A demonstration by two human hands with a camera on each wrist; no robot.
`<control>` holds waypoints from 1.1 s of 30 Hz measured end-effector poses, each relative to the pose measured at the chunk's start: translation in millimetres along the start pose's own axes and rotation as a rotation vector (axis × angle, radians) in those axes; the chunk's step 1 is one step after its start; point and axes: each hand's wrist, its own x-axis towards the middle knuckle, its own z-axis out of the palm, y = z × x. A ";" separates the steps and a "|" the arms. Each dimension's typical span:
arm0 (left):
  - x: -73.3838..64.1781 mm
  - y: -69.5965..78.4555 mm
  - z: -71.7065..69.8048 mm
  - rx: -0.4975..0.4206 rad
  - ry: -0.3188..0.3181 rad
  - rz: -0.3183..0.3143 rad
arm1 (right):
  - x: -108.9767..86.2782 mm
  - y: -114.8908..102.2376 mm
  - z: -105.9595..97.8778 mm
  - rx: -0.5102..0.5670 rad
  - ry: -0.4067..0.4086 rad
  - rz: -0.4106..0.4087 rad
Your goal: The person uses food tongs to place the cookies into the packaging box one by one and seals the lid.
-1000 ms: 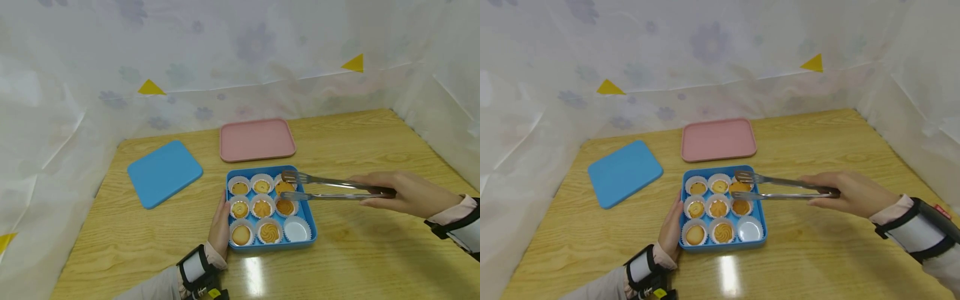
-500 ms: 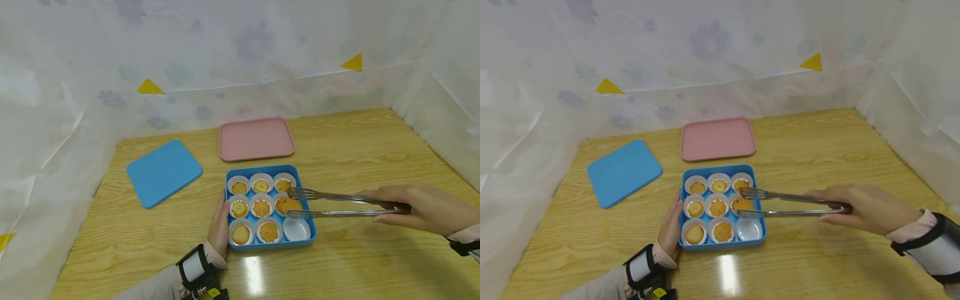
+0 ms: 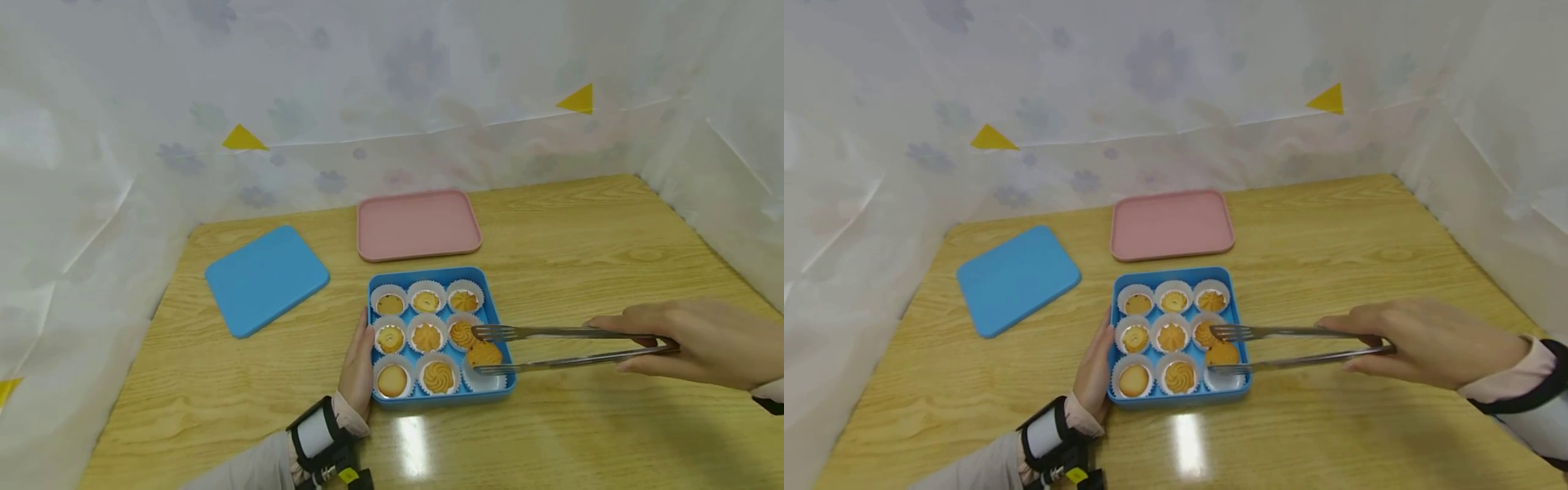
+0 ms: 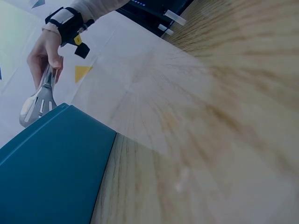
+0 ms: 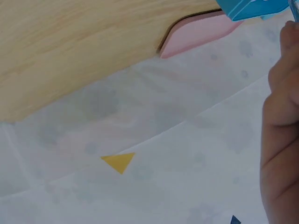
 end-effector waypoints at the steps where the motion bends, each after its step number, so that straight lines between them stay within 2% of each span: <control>1: 0.1 0.3 0.2 0.000 0.000 0.001 | 2.1 -1.3 -2.9 -0.007 -0.005 -0.013; 7: 0.5 0.5 0.0 -0.005 0.007 -0.004 | 15.6 -8.7 -19.1 -0.045 -0.074 -0.049; 12: 1.2 0.0 0.0 -0.011 0.009 -0.002 | 23.5 -16.0 -25.0 -0.083 -0.118 -0.060; 19: 1.8 -0.4 0.1 -0.013 -0.001 -0.002 | 34.0 -22.3 -25.7 -0.061 -0.289 0.037; 22: 2.2 -1.0 0.1 -0.015 -0.002 0.004 | 38.8 -25.6 -26.0 -0.085 -0.312 0.049; 28: 2.6 -1.5 0.3 -0.016 -0.001 0.018 | 46.9 -32.3 -26.0 -0.061 -0.345 0.065; 33: 2.2 -1.3 0.1 -0.003 0.003 0.016 | 46.5 -33.7 -24.0 -0.072 -0.315 0.033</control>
